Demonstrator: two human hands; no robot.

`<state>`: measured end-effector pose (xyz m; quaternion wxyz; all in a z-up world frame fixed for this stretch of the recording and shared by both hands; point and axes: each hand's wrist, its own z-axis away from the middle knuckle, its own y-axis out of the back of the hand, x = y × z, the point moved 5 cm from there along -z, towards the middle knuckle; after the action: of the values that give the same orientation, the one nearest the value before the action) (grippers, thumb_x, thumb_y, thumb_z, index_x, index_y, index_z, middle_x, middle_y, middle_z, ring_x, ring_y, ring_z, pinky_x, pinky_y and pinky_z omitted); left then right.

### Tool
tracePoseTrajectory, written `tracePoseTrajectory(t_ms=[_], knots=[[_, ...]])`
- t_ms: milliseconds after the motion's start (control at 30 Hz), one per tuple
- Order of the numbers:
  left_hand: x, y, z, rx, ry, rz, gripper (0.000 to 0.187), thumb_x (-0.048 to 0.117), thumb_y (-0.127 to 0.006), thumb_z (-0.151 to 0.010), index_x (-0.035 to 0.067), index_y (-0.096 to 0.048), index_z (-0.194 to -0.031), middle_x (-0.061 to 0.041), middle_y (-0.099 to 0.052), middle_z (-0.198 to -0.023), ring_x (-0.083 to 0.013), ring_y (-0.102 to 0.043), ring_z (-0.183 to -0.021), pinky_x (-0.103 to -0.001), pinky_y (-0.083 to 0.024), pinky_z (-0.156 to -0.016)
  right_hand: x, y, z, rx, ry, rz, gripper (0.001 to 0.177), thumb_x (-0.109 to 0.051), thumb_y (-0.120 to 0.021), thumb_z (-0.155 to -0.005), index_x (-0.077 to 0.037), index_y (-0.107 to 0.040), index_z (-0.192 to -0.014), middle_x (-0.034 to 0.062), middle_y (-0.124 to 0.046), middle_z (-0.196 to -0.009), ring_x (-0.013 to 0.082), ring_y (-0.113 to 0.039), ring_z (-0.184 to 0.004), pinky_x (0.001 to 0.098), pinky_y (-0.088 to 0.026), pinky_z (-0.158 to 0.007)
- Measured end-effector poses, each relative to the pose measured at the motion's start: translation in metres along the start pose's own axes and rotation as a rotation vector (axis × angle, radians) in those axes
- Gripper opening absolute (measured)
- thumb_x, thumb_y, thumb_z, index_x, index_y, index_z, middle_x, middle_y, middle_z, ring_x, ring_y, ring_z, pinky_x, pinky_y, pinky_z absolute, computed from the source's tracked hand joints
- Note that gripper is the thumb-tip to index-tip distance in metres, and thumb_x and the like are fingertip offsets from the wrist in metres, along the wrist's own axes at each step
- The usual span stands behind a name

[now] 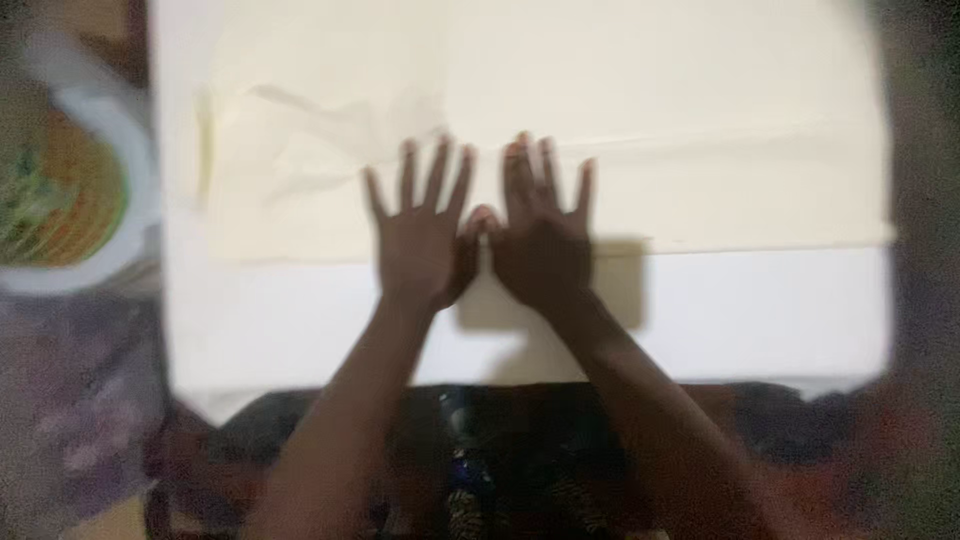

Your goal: The person folds a cream-colored collared shirt by hand on a white surface, smoothing the fabric and bringing the sleeves inward.

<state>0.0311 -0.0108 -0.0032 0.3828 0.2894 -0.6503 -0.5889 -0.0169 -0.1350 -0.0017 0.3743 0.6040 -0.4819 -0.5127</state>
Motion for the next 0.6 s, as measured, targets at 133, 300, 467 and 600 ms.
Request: tracePoseTrajectory(t_ms=[133,300,467,600], knots=[[0.000,0.004,0.000,0.159,-0.010,-0.049,0.064,0.041,-0.046,-0.108,0.019,-0.032,-0.166,-0.007,-0.026,-0.173,-0.0360,-0.019,-0.161,-0.073,-0.005,-0.124,-0.003,0.008,-0.004,-0.019,-0.009,0.079,0.070,-0.045,-0.047,-0.111,0.007,-0.034,-0.158,0.0271,-0.032,-0.167,0.0405,-0.027,-0.158,0.0686,-0.010,-0.125],[-0.009,0.014,0.014,0.196,-0.036,0.135,0.067,0.041,-0.055,-0.105,0.009,-0.034,-0.161,-0.015,-0.029,-0.170,-0.0350,-0.024,-0.159,-0.069,-0.010,-0.128,-0.004,-0.003,-0.009,-0.238,-0.090,0.145,0.075,-0.048,-0.032,-0.106,0.002,-0.019,-0.161,0.0194,-0.015,-0.170,0.0343,-0.011,-0.158,0.0636,-0.002,-0.122],[-0.100,0.030,0.040,-0.013,-0.005,0.129,0.078,0.047,-0.055,-0.103,0.008,-0.024,-0.162,-0.016,-0.018,-0.170,-0.0337,-0.016,-0.157,-0.055,-0.010,-0.126,-0.004,-0.008,-0.014,-0.343,-0.135,0.159,0.076,-0.052,-0.020,-0.104,-0.003,-0.008,-0.162,0.0138,-0.006,-0.172,0.0318,-0.002,-0.157,0.0608,0.004,-0.123],[-0.148,0.047,0.069,-0.188,0.089,0.081,0.083,0.050,-0.055,-0.100,0.012,-0.017,-0.163,-0.012,-0.011,-0.171,-0.0282,-0.011,-0.158,-0.046,-0.009,-0.127,-0.007,-0.004,-0.009,-0.289,-0.110,0.119,0.078,-0.052,-0.017,-0.106,0.001,-0.010,-0.163,0.0177,-0.009,-0.173,0.0347,-0.005,-0.159,0.0623,0.003,-0.124]])
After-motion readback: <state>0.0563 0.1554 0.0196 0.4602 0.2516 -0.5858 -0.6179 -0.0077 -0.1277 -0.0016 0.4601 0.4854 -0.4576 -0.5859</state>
